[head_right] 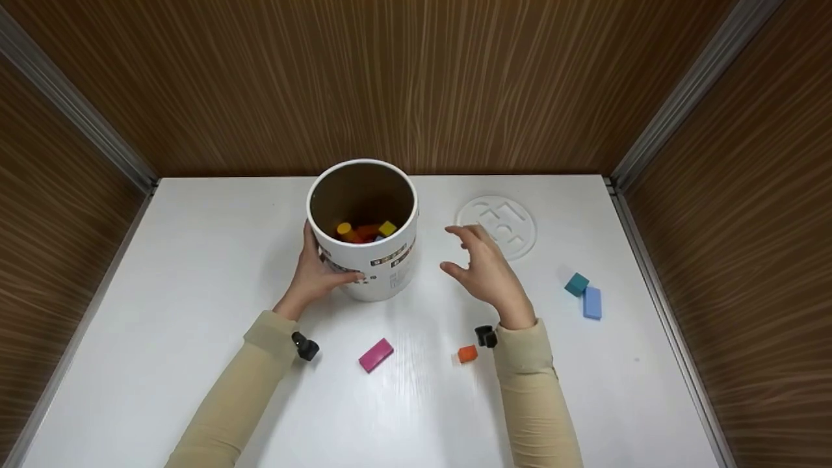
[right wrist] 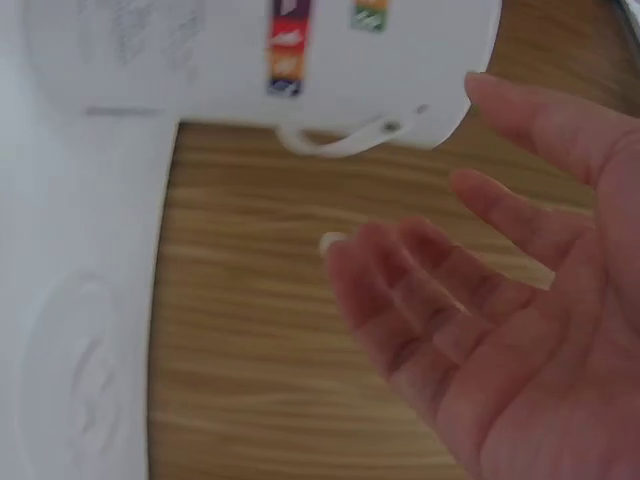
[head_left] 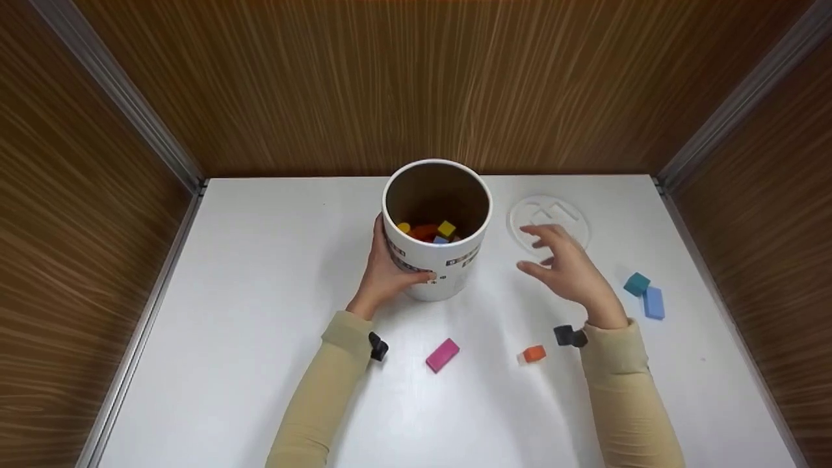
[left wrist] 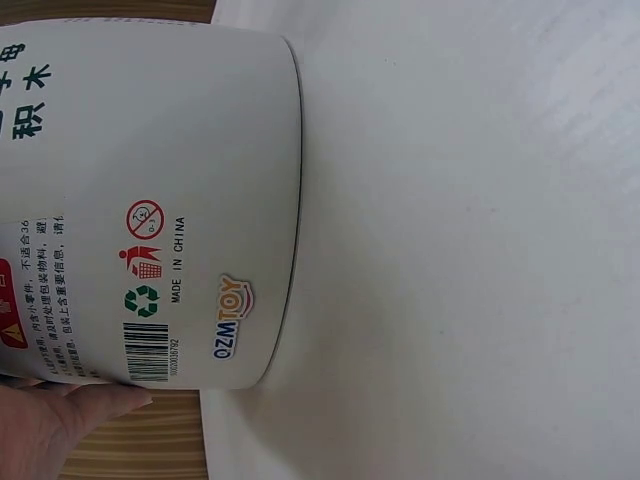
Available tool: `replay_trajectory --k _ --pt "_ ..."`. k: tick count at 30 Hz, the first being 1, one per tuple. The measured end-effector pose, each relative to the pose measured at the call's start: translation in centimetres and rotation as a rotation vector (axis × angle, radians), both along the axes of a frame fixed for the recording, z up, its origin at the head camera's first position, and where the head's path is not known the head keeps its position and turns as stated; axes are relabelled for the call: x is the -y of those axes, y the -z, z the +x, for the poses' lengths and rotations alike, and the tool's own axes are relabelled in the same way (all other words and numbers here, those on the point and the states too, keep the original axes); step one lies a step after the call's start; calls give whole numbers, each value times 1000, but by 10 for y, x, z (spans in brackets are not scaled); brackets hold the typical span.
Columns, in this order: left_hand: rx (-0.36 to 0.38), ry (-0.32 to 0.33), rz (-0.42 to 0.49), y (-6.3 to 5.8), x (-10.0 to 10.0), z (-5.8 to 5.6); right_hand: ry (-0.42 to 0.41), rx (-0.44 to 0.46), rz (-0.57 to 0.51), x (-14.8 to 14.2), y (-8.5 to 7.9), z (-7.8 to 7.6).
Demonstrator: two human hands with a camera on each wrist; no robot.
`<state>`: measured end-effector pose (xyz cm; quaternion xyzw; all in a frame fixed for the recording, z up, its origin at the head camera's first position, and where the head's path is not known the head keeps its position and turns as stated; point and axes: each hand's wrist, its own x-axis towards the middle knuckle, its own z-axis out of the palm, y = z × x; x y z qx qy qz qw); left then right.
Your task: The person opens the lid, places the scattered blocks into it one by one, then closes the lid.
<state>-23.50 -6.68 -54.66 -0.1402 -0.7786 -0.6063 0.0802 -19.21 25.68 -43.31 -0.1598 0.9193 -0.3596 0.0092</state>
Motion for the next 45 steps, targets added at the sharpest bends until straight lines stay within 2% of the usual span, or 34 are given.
replay_trajectory --k 4,15,19,27,36,45 --pt "-1 1 -4 0 0 0 41 76 76 -21 17 4" --pt "9 5 2 0 -1 0 221 130 195 -79 50 9" --pt "13 1 0 -1 -1 0 296 168 237 -99 58 10" --pt "10 5 4 -1 -2 0 422 321 287 -129 69 7" --pt "25 -1 -1 0 -1 -1 427 390 314 -143 90 6" --pt "11 -1 -4 0 -2 -2 461 439 272 -141 90 7"
